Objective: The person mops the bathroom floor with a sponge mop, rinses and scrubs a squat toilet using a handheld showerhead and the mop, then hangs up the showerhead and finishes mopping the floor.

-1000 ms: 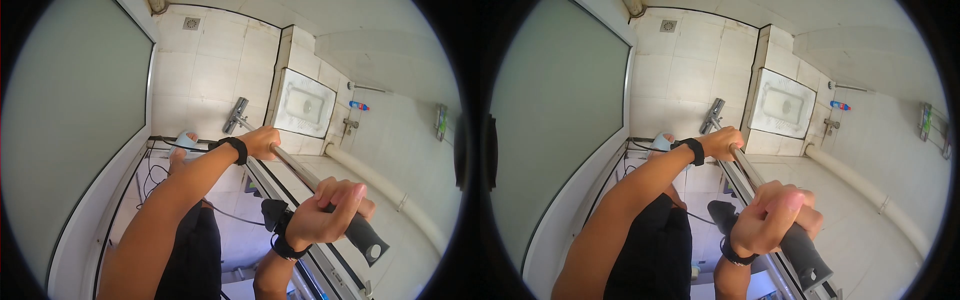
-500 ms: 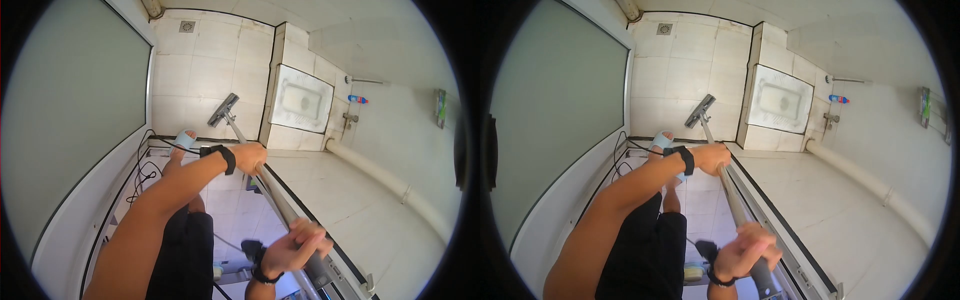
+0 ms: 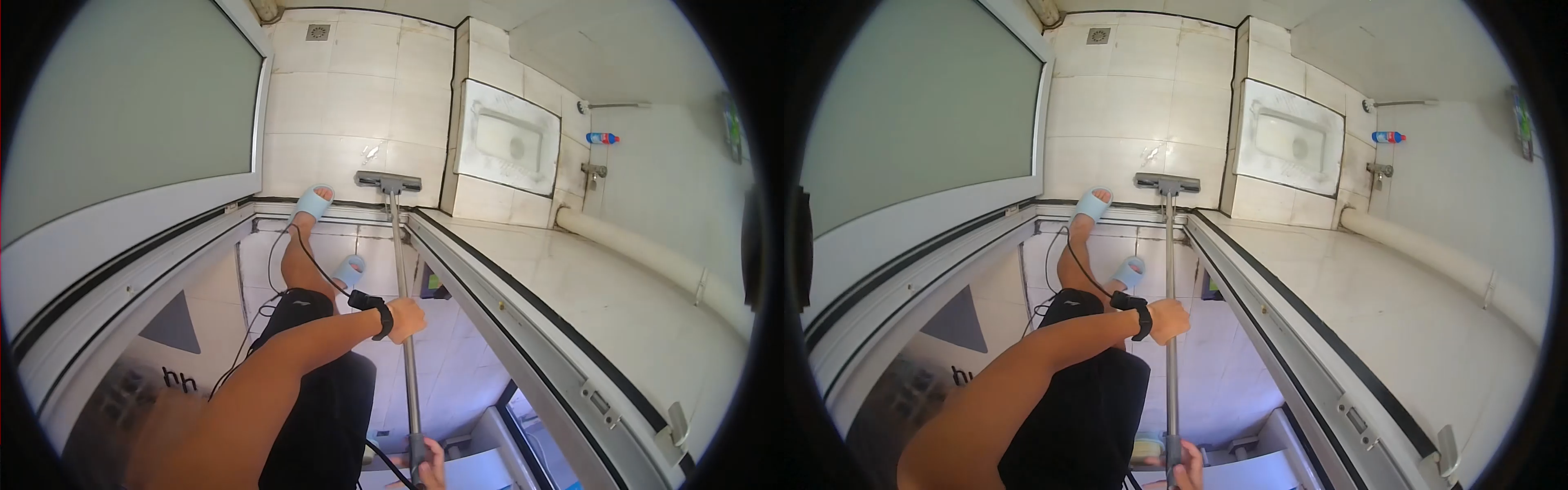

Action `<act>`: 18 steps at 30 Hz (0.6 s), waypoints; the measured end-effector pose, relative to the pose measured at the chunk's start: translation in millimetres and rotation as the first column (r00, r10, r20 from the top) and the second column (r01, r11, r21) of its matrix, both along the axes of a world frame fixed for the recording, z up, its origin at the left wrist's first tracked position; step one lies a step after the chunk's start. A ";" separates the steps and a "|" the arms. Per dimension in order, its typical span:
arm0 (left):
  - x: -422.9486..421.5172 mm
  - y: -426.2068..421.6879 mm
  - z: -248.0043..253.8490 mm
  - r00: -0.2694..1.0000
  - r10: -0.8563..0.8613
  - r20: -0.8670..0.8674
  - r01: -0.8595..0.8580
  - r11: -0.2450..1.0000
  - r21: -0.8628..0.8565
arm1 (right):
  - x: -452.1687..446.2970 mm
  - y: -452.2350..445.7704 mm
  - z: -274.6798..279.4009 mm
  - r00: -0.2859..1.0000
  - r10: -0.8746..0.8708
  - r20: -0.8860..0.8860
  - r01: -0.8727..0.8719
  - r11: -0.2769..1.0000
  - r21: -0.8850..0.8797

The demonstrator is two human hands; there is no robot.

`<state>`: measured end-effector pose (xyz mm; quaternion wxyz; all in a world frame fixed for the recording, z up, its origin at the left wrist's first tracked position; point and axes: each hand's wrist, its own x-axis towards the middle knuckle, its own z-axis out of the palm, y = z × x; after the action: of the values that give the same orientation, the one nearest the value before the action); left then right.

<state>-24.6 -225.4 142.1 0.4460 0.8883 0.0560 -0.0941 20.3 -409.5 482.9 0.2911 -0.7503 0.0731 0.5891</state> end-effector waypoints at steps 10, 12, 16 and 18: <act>44.3 -134.7 -42.0 0.994 -0.027 -0.108 0.038 0.994 0.103 | 42.5 -152.4 -67.5 0.746 0.612 0.262 -0.566 0.791 -0.233; 49.8 -159.8 -47.2 0.993 -0.018 -0.116 0.028 0.996 0.084 | 60.2 -201.3 -84.7 0.739 0.617 0.269 -0.572 0.787 -0.232; 54.0 -183.2 -67.6 0.995 0.027 -0.091 -0.020 0.997 0.072 | 78.1 -243.2 -117.7 0.630 0.732 0.262 -0.676 0.682 -0.279; 57.5 -185.9 -86.6 0.995 0.025 -0.099 -0.016 0.996 0.093 | 82.5 -262.1 -153.5 0.561 0.732 0.388 -0.709 0.666 -0.232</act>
<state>32.9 -411.3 55.5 0.4021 0.9015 0.0918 -0.1311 102.8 -671.7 329.4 0.0151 -0.8355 -0.2941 0.4639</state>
